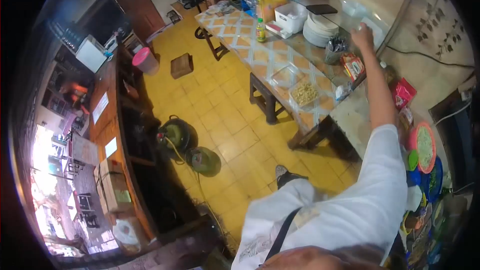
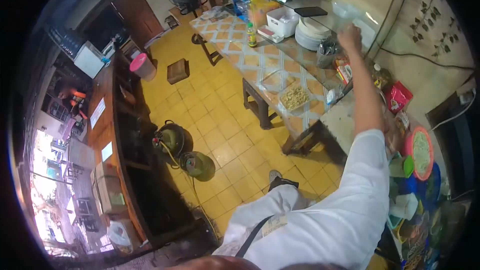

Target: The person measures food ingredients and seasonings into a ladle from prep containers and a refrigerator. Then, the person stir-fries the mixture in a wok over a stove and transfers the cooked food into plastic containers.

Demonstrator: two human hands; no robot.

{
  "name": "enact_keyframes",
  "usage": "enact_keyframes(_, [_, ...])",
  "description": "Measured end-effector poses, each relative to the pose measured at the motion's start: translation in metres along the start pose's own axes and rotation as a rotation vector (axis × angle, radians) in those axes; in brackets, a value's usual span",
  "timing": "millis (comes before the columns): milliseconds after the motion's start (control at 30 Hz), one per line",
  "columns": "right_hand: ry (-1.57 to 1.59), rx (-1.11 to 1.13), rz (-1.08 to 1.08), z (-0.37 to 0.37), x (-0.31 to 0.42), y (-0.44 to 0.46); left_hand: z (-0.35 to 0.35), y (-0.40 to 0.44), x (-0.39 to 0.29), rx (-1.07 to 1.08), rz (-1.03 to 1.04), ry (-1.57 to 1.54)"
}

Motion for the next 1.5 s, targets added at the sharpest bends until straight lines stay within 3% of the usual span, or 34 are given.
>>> enact_keyframes(67, [-0.091,0.168,0.302,0.018,-0.044,0.056,0.018,0.025,-0.035,0.023,0.06,0.008])
enact_keyframes(133, [-0.2,0.102,0.392,0.039,-0.066,0.082,0.024,0.045,-0.057,0.018,0.064,0.01])
enact_keyframes(200, [-0.193,0.4,0.549,0.126,-0.154,0.131,0.033,0.07,-0.099,-0.01,-0.021,-0.193])
enact_keyframes(267, [-0.161,0.372,0.593,0.145,-0.192,0.142,0.035,0.083,-0.13,-0.077,-0.04,-0.086])
enact_keyframes(333, [-0.262,0.631,0.471,0.144,-0.177,0.144,0.028,0.11,-0.13,-0.133,-0.254,0.033])
enact_keyframes(367, [-0.335,0.592,0.367,0.12,-0.149,0.137,0.034,0.128,-0.142,-0.115,-0.263,0.06])
enact_keyframes(400, [-0.355,0.593,0.396,0.105,-0.15,0.135,0.047,0.147,-0.155,-0.014,-0.279,0.264])
enact_keyframes(433, [-0.189,0.626,0.387,0.103,-0.148,0.128,0.054,0.166,-0.169,0.087,-0.295,0.472])
enact_keyframes(467, [-0.022,0.647,0.378,0.104,-0.147,0.122,0.048,0.234,-0.129,0.098,-0.407,0.221])
enact_keyframes(500, [0.017,0.533,0.435,0.099,-0.165,0.124,0.058,0.28,-0.112,0.082,-0.526,-0.02])
enact_keyframes(567, [0.005,0.547,0.48,0.092,-0.187,0.133,0.172,0.331,-0.238,0.543,0.536,1.177])
enact_keyframes(600, [0.008,0.578,0.48,0.085,-0.198,0.126,0.199,0.355,-0.255,0.489,0.351,1.138])
enact_keyframes(633, [0.046,0.583,0.564,0.078,-0.202,0.111,0.279,0.312,-0.346,0.42,0.175,1.095])
enact_keyframes(667, [0.097,0.566,0.641,0.074,-0.192,0.103,0.329,0.357,-0.356,0.555,0.496,1.316])
enact_keyframes(700, [0.066,0.534,0.593,0.072,-0.185,0.106,0.363,0.406,-0.357,0.564,0.416,0.944])
enact_keyframes(733, [0.029,0.512,0.55,0.071,-0.18,0.106,0.42,0.391,-0.402,0.539,0.702,0.87])
enact_keyframes(767, [-0.013,0.48,0.568,0.065,-0.164,0.095,0.487,0.328,-0.462,0.689,0.78,1.004])
enact_keyframes(867, [-0.096,0.442,0.572,0.056,-0.14,0.084,0.611,0.255,-0.497,1.056,0.588,0.826])
enact_keyframes(933, [-0.127,0.424,0.529,0.052,-0.128,0.097,0.668,0.223,-0.489,1.209,0.657,0.901])
enact_keyframes(967, [-0.11,0.479,0.543,0.051,-0.121,0.1,0.691,0.211,-0.49,1.198,0.857,0.969])
enact_keyframes(1000, [-0.093,0.544,0.561,0.055,-0.123,0.097,0.706,0.199,-0.487,1.181,1.049,1.039])
enact_keyframes(1133, [0.024,0.479,0.672,0.061,-0.175,0.103,0.741,0.192,-0.479,1.062,1.223,1.094])
enact_keyframes(1200, [-0.127,0.421,0.479,0.036,-0.119,0.107,0.751,0.192,-0.47,1.113,1.372,1.142])
enact_keyframes(1333, [-0.357,0.402,0.593,0.021,-0.103,0.097,0.763,0.224,-0.476,1.065,1.22,1.171])
enact_keyframes(1400, [-0.437,-0.076,0.537,-0.033,-0.04,0.082,0.758,0.236,-0.5,0.975,1.3,0.959])
enact_keyframes(1467, [-0.54,-0.398,0.103,-0.048,0.011,0.049,0.762,0.224,-0.516,1.068,1.257,1.009])
enact_keyframes(1500, [-0.427,-0.437,0.053,-0.048,0.03,0.029,0.764,0.228,-0.521,1.038,1.221,1.026])
Point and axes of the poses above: each hand's wrist, its own y-axis towards the middle knuckle, its own z-axis out of the palm, x = y × z, the point moved 10 cm from there along y, towards the middle knuckle, and after that the axes turned 2 degrees about x, right-handed, at the moved point
